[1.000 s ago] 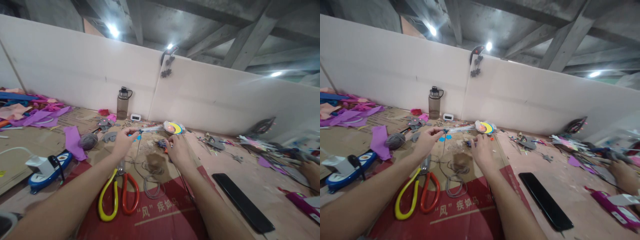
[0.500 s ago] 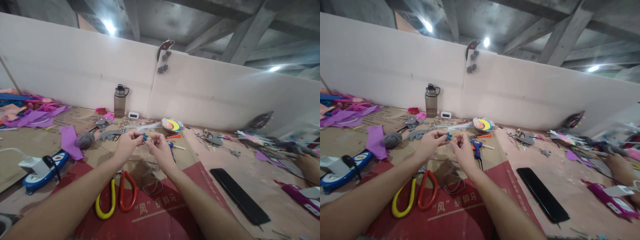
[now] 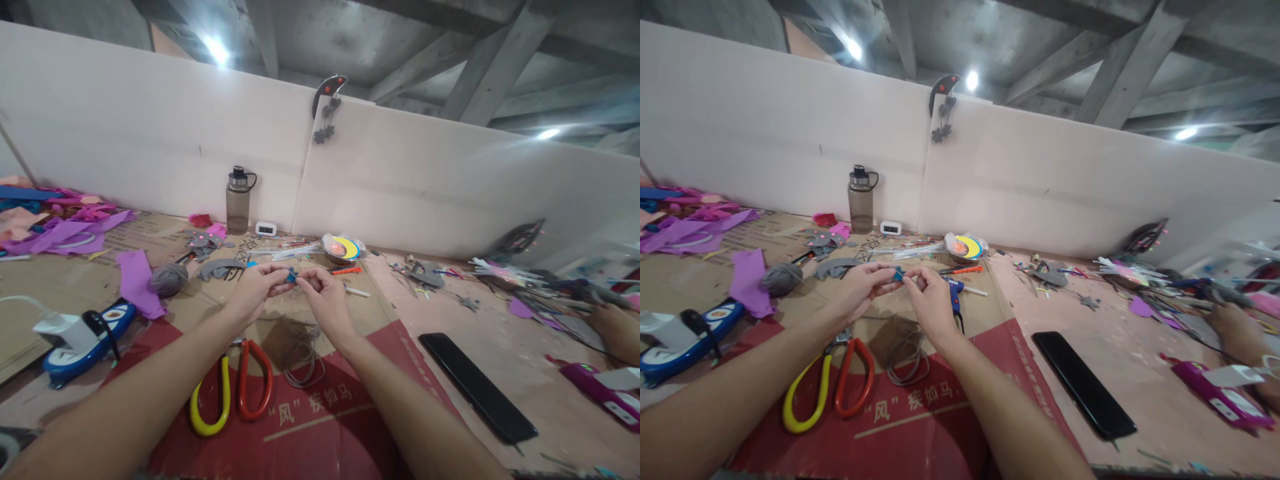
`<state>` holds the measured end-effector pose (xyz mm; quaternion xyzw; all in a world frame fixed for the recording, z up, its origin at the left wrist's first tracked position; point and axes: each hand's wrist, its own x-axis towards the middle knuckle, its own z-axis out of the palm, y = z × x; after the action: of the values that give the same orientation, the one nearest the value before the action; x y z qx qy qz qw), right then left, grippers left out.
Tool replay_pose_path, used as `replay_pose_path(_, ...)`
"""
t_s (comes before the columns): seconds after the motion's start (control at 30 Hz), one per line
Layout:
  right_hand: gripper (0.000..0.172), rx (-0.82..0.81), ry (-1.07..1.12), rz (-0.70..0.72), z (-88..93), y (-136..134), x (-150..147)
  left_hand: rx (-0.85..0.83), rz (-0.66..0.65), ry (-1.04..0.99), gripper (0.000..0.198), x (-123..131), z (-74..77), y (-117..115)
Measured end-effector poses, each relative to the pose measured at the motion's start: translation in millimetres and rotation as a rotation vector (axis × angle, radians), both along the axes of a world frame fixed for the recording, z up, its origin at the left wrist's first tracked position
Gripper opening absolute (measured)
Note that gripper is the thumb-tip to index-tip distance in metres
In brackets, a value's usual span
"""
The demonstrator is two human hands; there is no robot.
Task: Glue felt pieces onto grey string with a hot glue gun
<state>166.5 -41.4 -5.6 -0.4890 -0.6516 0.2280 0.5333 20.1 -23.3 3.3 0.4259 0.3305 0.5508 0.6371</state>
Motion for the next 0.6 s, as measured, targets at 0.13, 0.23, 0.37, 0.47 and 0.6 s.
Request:
replay_pose_path(0.13, 0.020, 0.004, -0.023, -0.009, 0.7, -0.9, -0.1, -0.005, 0.011, -0.023, 0.016, -0.1, -0.1, 0.0)
replay_pose_path(0.23, 0.020, 0.008, -0.059, -0.013, 0.4, -0.7, 0.7, -0.014, 0.013, -0.020, 0.015, -0.2, 0.0, 0.2)
replay_pose_path(0.37, 0.021, 0.013, -0.081, -0.025, -0.4, 0.0, 1.2, -0.013, 0.018, -0.010, 0.016, 0.5, 0.4, -0.1)
replay_pose_path(0.47, 0.020, -0.003, -0.060, -0.029, -0.5, 0.5, 0.4, -0.011, 0.037, 0.004, 0.017, 1.2, -0.2, 0.0)
replay_pose_path(0.6, 0.022, -0.042, -0.026, -0.051, 0.8, 1.1, -0.6, 0.007, 0.050, 0.043, 0.019, 2.1, -2.6, 1.2)
